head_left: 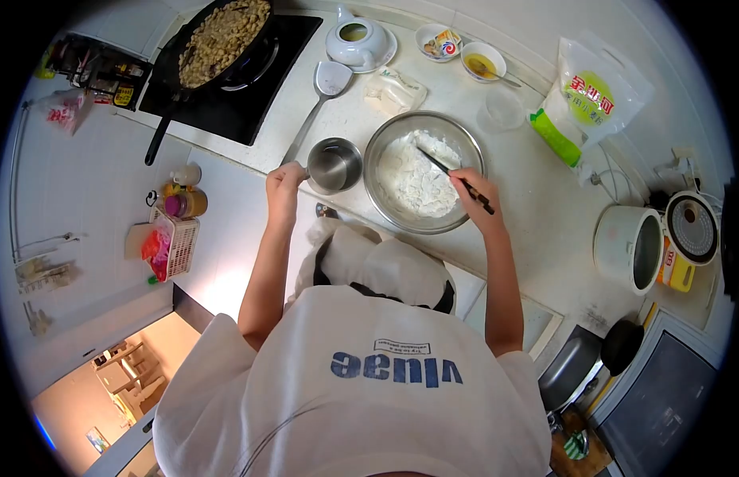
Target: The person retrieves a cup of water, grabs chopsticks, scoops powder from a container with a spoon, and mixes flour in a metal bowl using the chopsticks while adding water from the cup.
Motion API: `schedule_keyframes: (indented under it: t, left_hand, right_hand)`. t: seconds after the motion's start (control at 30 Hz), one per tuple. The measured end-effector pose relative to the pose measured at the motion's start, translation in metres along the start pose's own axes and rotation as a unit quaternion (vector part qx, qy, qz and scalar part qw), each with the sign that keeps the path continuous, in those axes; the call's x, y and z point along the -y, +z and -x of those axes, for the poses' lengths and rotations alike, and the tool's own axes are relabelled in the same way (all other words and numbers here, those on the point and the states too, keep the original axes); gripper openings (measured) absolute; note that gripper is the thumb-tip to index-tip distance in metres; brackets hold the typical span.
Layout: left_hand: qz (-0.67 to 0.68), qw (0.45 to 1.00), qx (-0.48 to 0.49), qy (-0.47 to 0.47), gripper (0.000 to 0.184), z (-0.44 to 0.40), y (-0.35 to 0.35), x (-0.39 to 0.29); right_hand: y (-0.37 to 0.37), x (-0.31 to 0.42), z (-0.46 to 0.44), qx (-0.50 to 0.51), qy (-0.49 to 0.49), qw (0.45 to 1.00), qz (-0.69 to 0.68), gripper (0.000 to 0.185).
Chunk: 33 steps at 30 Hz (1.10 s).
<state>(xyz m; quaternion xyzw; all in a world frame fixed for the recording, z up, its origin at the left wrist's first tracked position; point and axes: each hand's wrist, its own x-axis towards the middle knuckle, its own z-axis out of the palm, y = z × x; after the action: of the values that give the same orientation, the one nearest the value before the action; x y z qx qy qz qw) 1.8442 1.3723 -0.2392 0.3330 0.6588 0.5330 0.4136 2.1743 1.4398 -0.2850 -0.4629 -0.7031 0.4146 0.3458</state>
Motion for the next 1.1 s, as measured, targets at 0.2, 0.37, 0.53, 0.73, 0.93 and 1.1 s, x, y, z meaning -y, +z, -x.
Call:
schedule_keyframes:
  t: [0.2, 0.37, 0.53, 0.73, 0.93, 1.1]
  left_hand:
    - [0.050, 0.997, -0.034, -0.056, 0.021, -0.031, -0.008, 0.069]
    - [0.096, 0.989, -0.055, -0.097, 0.022, -0.046, -0.004, 0.114]
    - [0.119, 0.981, -0.016, -0.153, 0.022, -0.049, -0.005, 0.130]
    - [0.150, 0.983, 0.013, -0.105, 0.015, -0.047, -0.007, 0.149]
    - [-0.202, 0.977, -0.031, -0.060, 0.044, 0.008, 0.001, 0.105]
    - [0.096, 0.850, 0.285, -0.433, 0.046, 0.027, 0.062, 0.081]
  right_hand:
    - [-0.003, 0.007, 0.007, 0.108, 0.027, 0.994, -0.014, 0.009]
    - [-0.015, 0.012, 0.008, -0.001, 0.025, 0.999, 0.029, 0.009]
    - [0.012, 0.003, 0.000, 0.003, 0.000, 1.000, 0.008, 0.011]
    - [-0.035, 0.021, 0.003, 0.126, 0.126, 0.984, -0.007, 0.011]
    - [-0.001, 0.000, -0.008, 0.004, -0.003, 1.000, 0.002, 0.009]
    - [-0.006, 0.027, 0.014, 0.205, 0.046, 0.978, -0.007, 0.009]
